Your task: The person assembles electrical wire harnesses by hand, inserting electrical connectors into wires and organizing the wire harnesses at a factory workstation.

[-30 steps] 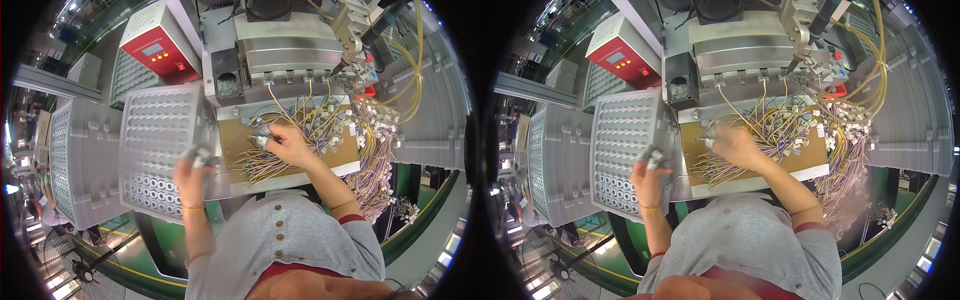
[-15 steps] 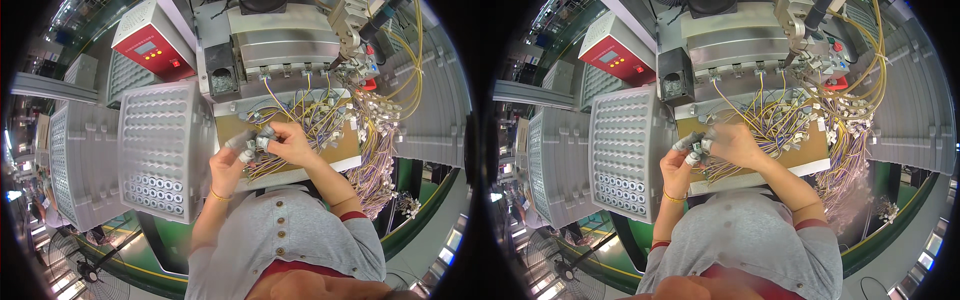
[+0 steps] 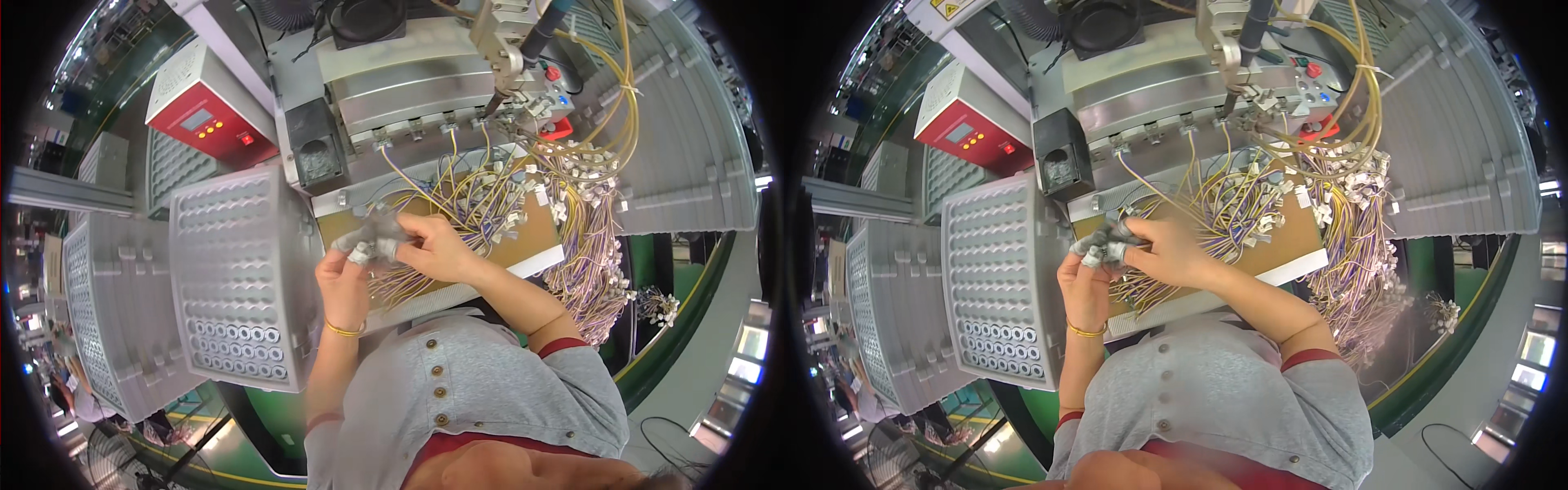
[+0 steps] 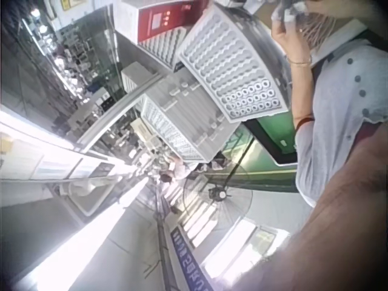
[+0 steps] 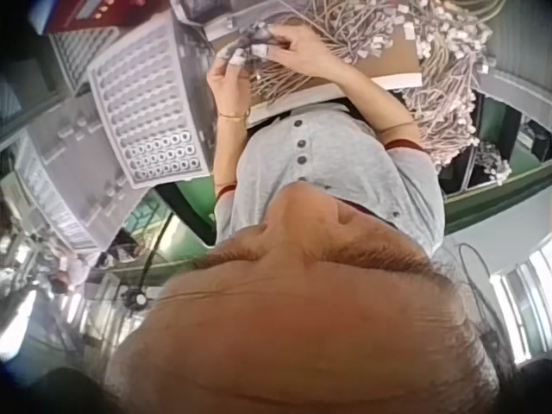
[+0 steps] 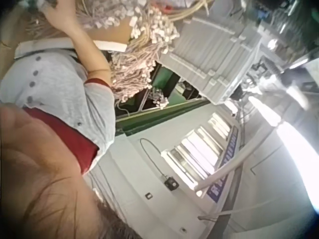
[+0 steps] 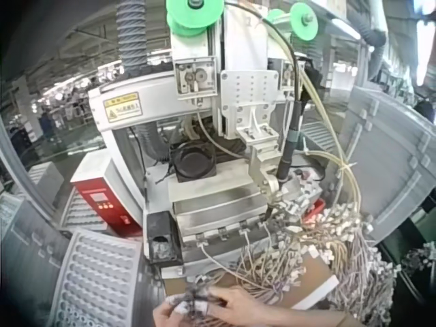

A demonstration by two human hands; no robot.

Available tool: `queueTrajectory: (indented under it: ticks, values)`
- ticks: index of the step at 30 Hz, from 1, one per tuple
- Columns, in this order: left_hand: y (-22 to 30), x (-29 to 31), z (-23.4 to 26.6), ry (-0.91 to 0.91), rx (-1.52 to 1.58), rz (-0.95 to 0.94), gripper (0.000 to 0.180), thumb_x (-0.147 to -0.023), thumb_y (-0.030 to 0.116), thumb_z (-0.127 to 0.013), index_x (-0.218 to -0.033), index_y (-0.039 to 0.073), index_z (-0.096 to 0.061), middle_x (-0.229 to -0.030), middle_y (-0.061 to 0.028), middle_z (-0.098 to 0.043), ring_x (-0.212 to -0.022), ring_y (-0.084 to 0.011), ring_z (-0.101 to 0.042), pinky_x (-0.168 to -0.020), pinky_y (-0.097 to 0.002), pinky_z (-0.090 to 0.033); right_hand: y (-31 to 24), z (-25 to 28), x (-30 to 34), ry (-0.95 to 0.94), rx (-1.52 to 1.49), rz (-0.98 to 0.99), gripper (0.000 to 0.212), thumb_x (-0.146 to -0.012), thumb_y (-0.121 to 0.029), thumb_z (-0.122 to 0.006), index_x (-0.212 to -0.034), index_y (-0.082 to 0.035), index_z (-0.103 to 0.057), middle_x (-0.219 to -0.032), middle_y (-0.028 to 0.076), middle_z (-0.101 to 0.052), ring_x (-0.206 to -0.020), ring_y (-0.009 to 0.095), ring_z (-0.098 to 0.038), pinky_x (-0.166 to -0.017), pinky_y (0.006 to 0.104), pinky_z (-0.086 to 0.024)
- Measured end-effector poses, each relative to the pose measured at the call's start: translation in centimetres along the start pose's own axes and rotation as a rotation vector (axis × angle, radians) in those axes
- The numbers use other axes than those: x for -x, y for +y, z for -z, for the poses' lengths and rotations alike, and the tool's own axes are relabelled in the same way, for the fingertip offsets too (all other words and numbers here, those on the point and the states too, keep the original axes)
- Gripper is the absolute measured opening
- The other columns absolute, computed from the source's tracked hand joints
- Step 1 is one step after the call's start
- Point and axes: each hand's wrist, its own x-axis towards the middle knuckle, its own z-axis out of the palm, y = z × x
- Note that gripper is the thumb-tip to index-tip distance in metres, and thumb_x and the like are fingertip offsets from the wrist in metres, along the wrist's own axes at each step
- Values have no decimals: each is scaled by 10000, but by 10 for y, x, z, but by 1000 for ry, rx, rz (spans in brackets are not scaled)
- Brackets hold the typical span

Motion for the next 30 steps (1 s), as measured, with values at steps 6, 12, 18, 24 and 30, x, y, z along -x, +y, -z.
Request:
queueTrajectory:
  ticks: [6,12,18,24,30]
  values:
    - [-8,-5,-7,-229,225,126,295,-829,82,-530,-1112,9,-495,-939,-75,-578,-774,-137,-561,-558,-249,-473,-15,16,-6,-105,-148,-123,136,-736,-106,-598,-804,2,-549,-565,6,-537,-504,65,-453,-472,235,-379]
    - [-64,-14,21,-240,-662,-89,374,-778,57,-538,-1147,29,-484,-866,-57,-573,-741,-176,-552,-659,-286,-469,20,44,-40,515,-198,-44,48,-737,-30,-525,-744,-9,-568,-554,-1,-523,-436,48,-462,-384,193,-344]
    - [-56,-13,23,-416,-1143,-442,252,-619,-5,-593,-868,28,-622,-709,-139,-554,-659,-257,-498,-616,-334,-430,14,38,-55,700,-383,-95,75,-756,-37,-492,-713,11,-531,-576,48,-534,-375,99,-468,-353,206,-366]
    - [-40,-9,36,-314,-780,-87,235,-664,-6,-592,-890,43,-634,-765,-106,-595,-629,-196,-571,-571,-257,-456,20,34,-58,687,-334,-62,109,-777,-64,-488,-756,35,-527,-615,82,-552,-452,180,-569,-398,242,-434]
    - [-12,0,41,-358,-1195,-311,206,-670,31,-592,-864,78,-646,-708,-94,-598,-533,-218,-537,-503,-287,-436,24,18,-73,776,-550,1,189,-815,-108,-440,-826,72,-493,-729,178,-588,-535,271,-600,-492,310,-501]
